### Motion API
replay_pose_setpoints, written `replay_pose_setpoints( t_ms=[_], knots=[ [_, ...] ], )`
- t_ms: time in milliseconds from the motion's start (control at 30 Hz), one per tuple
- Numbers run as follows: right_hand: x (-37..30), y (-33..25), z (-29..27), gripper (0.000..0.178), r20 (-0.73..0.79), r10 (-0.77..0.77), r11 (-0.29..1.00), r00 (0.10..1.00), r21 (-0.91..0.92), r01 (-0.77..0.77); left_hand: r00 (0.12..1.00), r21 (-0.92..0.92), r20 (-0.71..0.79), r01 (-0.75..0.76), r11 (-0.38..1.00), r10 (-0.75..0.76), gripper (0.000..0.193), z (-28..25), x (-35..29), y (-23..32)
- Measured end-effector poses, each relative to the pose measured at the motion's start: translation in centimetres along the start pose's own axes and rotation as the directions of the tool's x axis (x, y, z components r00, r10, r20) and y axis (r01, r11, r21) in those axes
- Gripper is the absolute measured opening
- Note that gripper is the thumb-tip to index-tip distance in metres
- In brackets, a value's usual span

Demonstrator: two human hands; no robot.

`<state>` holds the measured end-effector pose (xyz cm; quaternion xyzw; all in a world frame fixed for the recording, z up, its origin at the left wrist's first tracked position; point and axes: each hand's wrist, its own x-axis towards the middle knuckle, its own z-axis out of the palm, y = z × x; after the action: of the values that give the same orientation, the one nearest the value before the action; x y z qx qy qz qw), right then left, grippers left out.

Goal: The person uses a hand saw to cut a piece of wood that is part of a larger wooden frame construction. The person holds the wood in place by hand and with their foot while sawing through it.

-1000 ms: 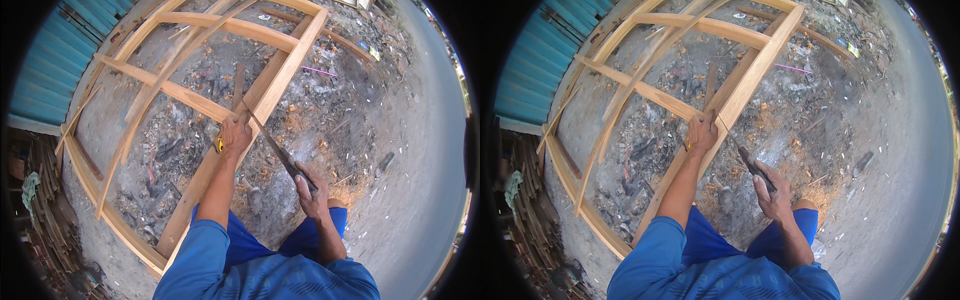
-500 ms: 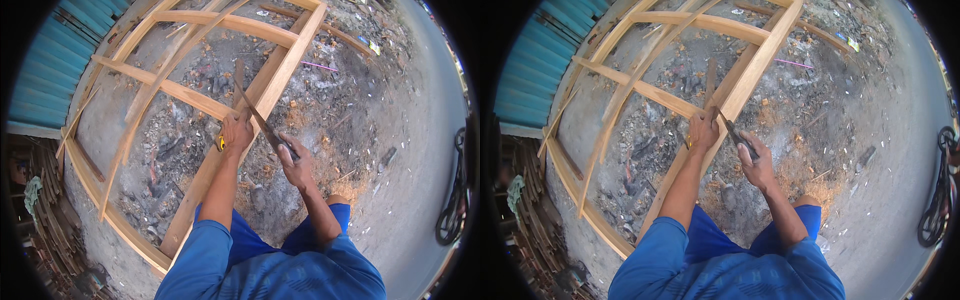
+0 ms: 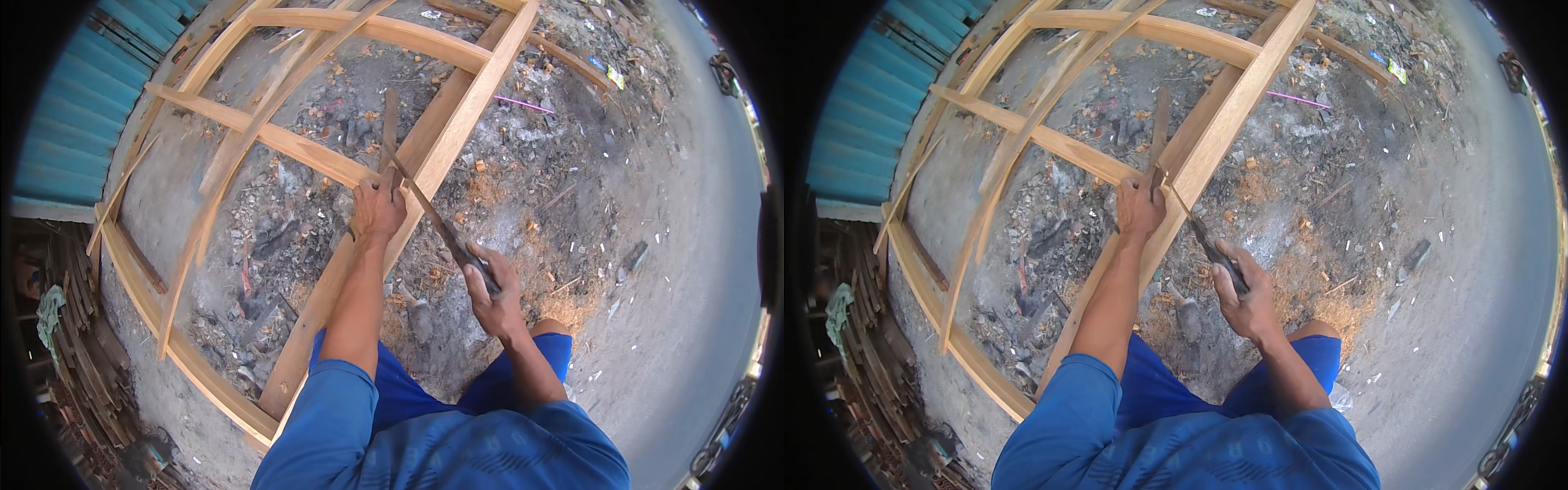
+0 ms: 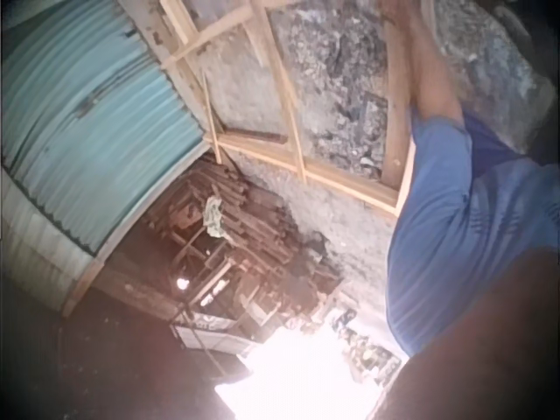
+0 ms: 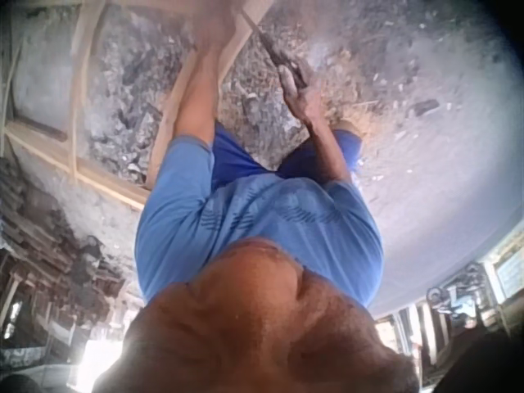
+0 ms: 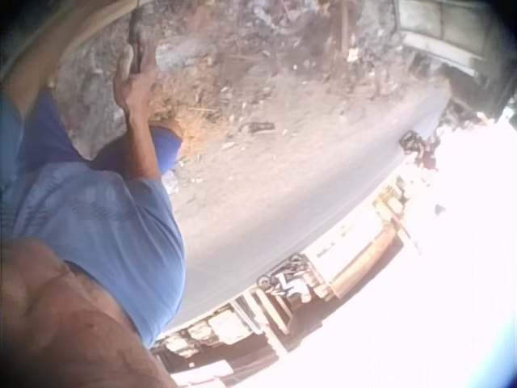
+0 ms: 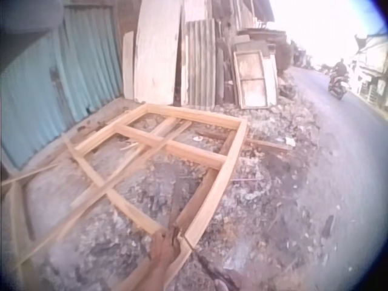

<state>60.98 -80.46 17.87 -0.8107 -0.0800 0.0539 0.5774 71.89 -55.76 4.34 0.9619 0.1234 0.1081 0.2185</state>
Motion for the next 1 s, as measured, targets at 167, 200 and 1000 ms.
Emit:
replay_pose_setpoints(
  t_ms=[167,200,1000],
  knots=[
    [0.2,0.6,1.4,0.034,-0.053,-0.045,0.999,0.998,-0.009,0.045,0.999,0.005,0.038,0.012,1.0,-0.012,0.05,-1.8,-0.4,0.2],
    [3.1,0.6,3.1,0.034,-0.031,-0.001,1.0,1.0,0.019,0.002,0.999,-0.001,0.039,0.009,1.0,-0.009,0.05,-1.8,-0.3,0.2],
    [-5.4,2.1,0.6,0.036,-0.066,-0.015,1.0,0.998,-0.009,0.015,0.998,-0.017,0.068,0.017,1.0,-0.016,0.046,-1.7,0.1,0.1]
  ],
)
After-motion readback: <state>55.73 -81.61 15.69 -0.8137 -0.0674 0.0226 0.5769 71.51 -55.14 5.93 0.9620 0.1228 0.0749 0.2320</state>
